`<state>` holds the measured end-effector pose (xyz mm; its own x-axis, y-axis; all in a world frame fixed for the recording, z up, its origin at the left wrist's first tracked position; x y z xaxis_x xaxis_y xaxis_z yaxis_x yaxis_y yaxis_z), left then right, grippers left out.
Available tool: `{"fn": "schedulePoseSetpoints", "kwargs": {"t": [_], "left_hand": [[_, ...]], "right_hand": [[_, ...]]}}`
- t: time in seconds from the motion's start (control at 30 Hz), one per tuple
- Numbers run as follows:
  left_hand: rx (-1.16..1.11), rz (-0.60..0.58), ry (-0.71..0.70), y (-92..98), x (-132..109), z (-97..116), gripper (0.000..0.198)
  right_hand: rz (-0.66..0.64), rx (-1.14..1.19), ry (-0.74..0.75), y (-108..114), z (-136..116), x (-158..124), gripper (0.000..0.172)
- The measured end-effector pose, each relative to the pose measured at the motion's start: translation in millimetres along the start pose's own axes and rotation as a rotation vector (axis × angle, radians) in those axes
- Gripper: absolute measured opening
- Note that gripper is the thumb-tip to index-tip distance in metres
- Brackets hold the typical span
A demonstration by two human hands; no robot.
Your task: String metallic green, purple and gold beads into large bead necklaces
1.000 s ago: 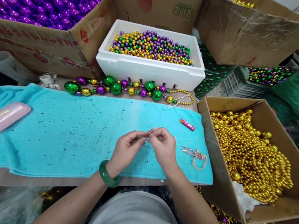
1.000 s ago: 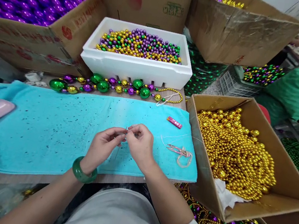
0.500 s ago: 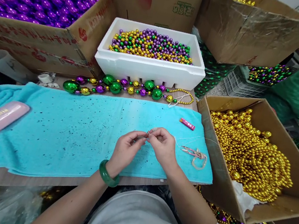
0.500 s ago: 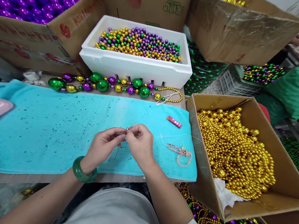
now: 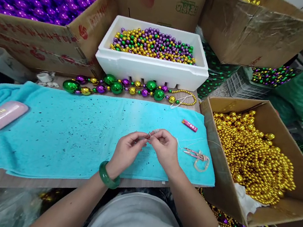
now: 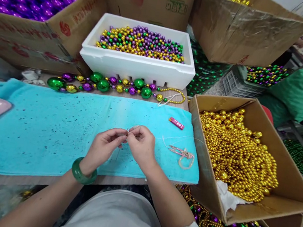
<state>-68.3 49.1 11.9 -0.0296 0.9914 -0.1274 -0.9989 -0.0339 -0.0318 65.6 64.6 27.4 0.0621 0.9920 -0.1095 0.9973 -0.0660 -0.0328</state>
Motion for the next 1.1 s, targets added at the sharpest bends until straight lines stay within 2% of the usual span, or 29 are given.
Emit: {"fn": "schedulePoseSetpoints", "kwargs": {"t": [0.67,0.93,1.1], "left_hand": [[0.023,-0.019,-0.019,-3.6,-1.3,-1.0,0.022],[0.121,-0.022,-0.077,-3.4,-4.4,-2.4,0.022],[0.229,-0.044,-0.157,-9.3,-8.0,5.8,0.021]], "right_hand": [[-0.002,-0.037,-0.006,4.1,-0.8,-0.8,0.005],[-0.011,-0.017,-0.024,3.8,6.9,0.4,0.008],[-0.037,-0.061,-0.005,5.5,5.4,2.3,0.011]]}}
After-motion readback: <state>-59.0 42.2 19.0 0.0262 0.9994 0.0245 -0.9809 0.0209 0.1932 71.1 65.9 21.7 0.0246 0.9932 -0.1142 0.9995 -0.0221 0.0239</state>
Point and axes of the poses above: each hand's wrist, its own x-axis towards the middle knuckle, its own y-axis out of the back of the hand, z = x × y, the point moved 8 cm from there along x, towards the middle knuckle, and after that the axes turned 7 degrees about -x, right-handed, at the moved point
